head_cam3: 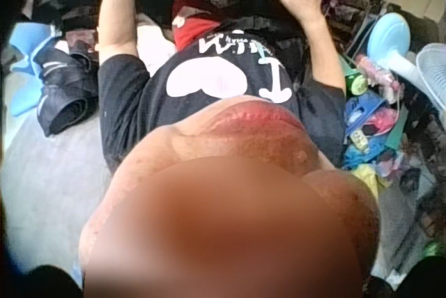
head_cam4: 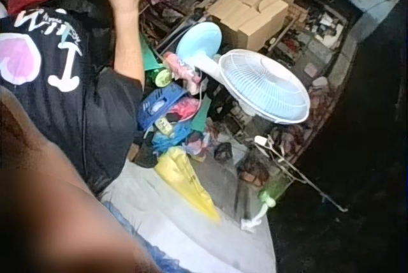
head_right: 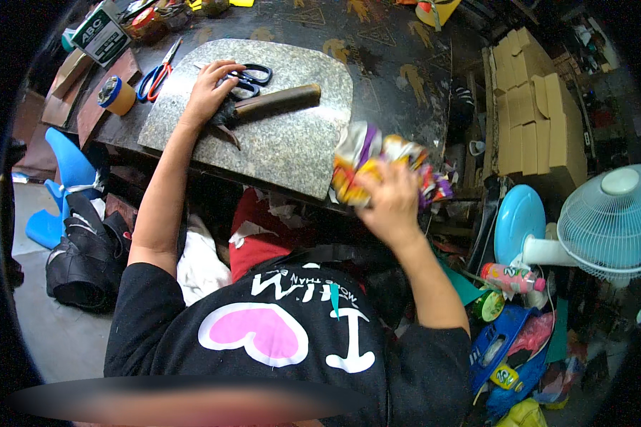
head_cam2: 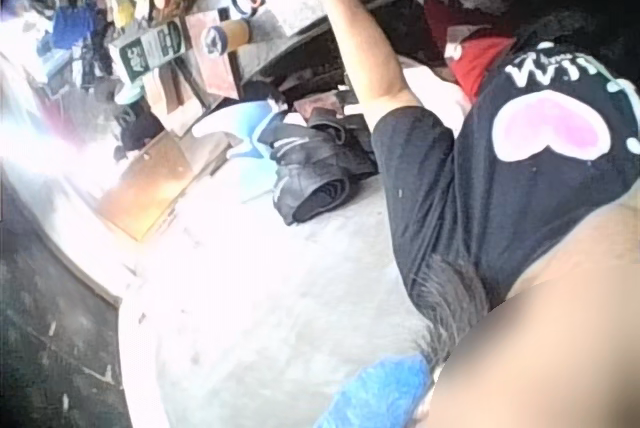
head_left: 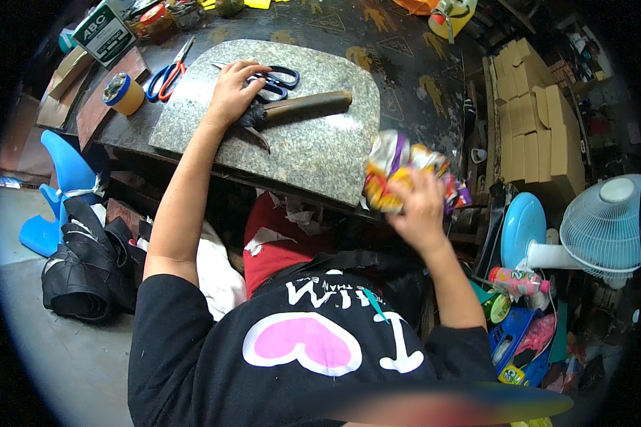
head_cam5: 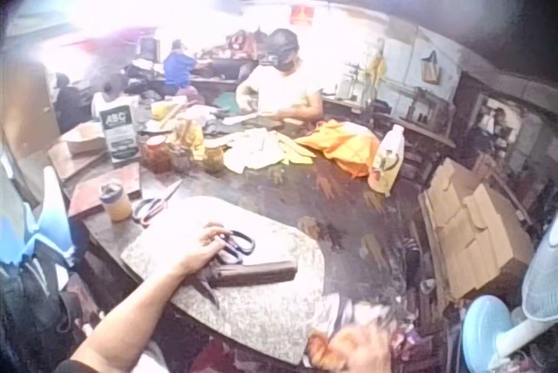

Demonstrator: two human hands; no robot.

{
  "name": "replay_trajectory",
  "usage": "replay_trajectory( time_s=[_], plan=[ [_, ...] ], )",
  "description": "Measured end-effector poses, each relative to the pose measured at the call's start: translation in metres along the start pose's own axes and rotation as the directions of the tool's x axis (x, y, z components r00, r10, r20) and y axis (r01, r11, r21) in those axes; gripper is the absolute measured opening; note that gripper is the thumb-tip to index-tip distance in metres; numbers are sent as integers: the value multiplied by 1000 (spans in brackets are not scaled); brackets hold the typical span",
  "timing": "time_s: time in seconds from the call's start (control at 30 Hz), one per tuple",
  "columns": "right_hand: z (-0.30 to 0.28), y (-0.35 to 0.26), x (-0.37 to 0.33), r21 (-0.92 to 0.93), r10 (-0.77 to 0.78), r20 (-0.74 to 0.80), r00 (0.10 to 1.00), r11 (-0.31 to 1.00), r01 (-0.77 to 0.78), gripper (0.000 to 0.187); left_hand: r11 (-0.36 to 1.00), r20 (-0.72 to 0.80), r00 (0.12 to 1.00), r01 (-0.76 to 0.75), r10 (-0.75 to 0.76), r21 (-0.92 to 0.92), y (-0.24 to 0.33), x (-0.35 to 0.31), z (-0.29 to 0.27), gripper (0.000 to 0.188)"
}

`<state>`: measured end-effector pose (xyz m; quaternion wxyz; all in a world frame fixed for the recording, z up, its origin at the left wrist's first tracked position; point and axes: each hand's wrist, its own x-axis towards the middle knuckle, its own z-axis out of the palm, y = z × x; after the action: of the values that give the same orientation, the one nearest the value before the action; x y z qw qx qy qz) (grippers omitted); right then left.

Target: The person wipes a workbench with a cloth, then uses scissors to trim excess material from the edge of a black shoe upper. They repeatedly cut along the seam and inspect the trimmed edge by hand.

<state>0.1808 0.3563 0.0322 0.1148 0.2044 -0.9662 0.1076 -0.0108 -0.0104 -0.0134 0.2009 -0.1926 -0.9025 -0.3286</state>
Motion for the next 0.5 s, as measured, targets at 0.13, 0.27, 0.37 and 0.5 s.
replay_trajectory(
  time_s=[0.13,0.27,0.37,0.5],
  plan=[
    [-26,-31,-11,416,-350,101,931,865,280,25,998,9,999,47,-48,30,3,1,1,29],
    [-70,13,49,465,-303,2,953,844,267,28,999,-1,999,49,-49,0,4,0,1,29],
    [-66,51,137,492,-151,-329,932,815,306,35,997,-3,997,74,-74,-15,6,0,2,29],
    [11,66,258,3,-135,-166,977,990,138,47,998,7,998,55,-55,-26,4,2,0,28]
  ],
)
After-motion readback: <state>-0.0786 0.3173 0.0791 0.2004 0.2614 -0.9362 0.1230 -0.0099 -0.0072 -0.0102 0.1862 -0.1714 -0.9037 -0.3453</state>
